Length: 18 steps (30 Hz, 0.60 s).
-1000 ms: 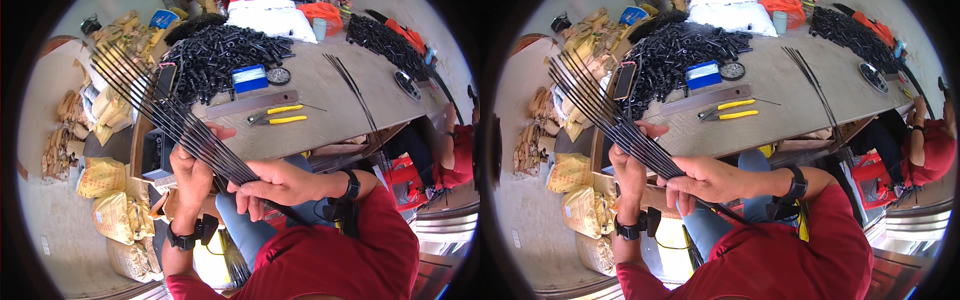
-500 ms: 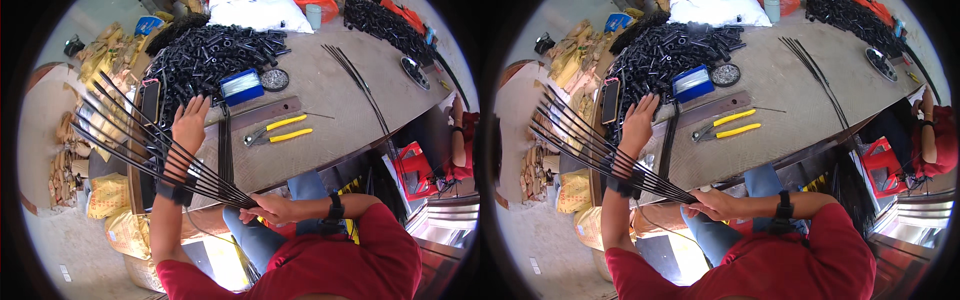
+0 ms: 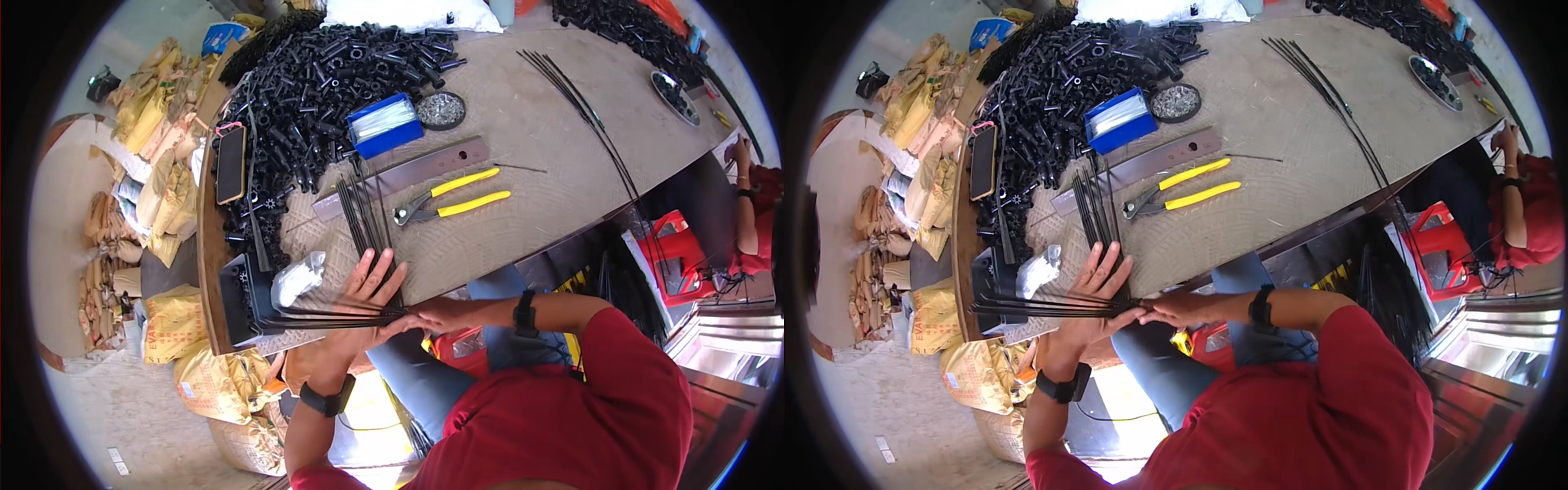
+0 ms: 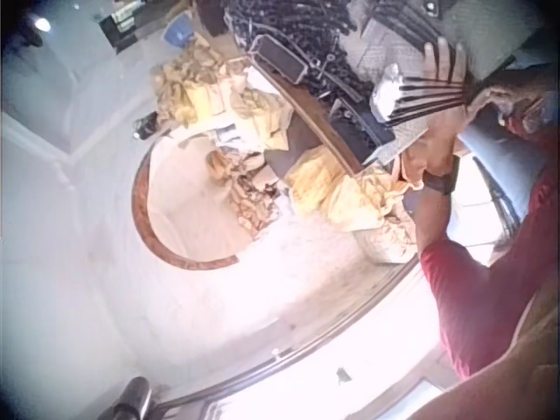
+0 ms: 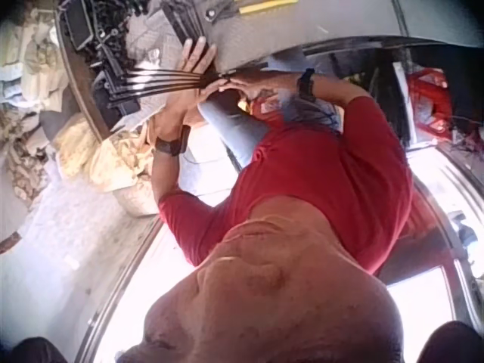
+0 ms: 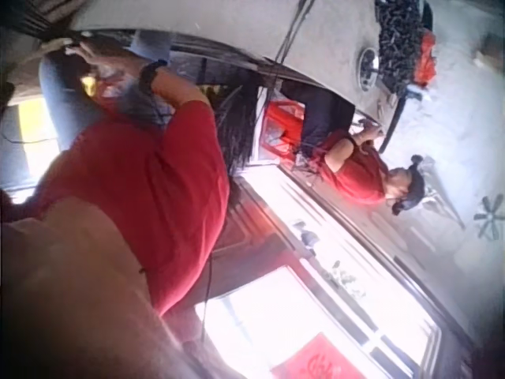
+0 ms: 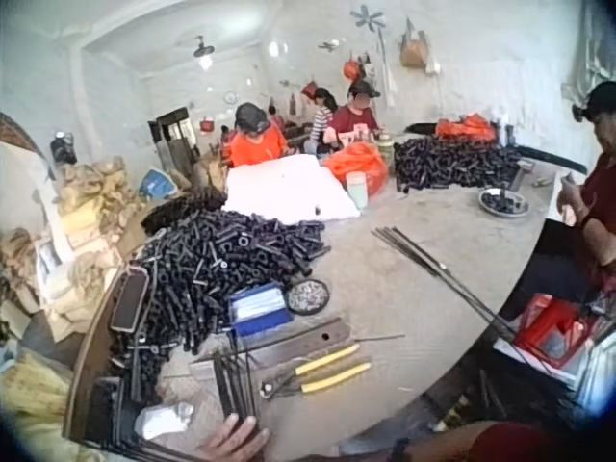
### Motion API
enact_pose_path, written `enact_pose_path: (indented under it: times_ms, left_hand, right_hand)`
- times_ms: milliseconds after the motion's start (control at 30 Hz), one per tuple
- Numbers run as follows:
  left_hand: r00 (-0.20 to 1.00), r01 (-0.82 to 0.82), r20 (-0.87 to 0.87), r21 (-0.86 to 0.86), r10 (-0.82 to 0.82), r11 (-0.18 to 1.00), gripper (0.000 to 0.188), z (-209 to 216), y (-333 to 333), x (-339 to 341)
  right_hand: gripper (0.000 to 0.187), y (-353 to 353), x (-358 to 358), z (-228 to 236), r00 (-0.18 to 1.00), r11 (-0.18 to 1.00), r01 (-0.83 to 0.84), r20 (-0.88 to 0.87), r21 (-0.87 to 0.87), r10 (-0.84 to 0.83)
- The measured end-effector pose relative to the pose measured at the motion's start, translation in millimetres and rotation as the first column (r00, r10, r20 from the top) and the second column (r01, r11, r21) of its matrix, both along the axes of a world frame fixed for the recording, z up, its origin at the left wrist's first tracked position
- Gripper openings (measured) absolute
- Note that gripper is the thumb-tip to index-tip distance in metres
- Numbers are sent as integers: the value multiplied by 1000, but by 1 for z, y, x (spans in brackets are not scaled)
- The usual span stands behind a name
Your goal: Assembling umbrella frame components using pliers and wires at a factory workstation.
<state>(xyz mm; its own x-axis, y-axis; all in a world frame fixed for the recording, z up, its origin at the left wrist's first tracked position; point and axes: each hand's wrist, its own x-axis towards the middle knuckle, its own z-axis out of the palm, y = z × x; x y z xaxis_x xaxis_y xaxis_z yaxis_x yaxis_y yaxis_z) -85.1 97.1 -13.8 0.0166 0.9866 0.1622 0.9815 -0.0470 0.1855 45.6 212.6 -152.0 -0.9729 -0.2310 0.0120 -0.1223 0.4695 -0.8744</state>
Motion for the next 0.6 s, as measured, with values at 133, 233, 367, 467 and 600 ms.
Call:
enact_pose_path:
  times_ms: [133, 233, 367, 467, 600]
  left_hand:
    - [999, 19, -47, 85, -15, 996, 66, -4, 4, 8]
    - [997, 54, -61, 81, -49, 995, 58, -7, -3, 4]
    - [998, 5, -62, 93, 1, 996, 61, -10, -5, 5]
    - [984, -116, -135, -2, 115, 993, 70, -4, -2, 7]
    - [985, -114, -133, -17, 111, 993, 75, 5, 1, 8]
  right_hand:
    - [26, 26, -4, -36, 753, 943, 286, -648, 173, -110]
    - [28, 39, 29, 19, 965, 834, -205, -37, 512, 259]
    - [29, 53, 35, 195, 928, 889, -353, -15, 292, 373]
    - [21, 101, -8, 231, 966, 987, -58, -240, 151, 93]
    - [15, 174, -108, 222, 898, 829, 355, -404, 432, -174]
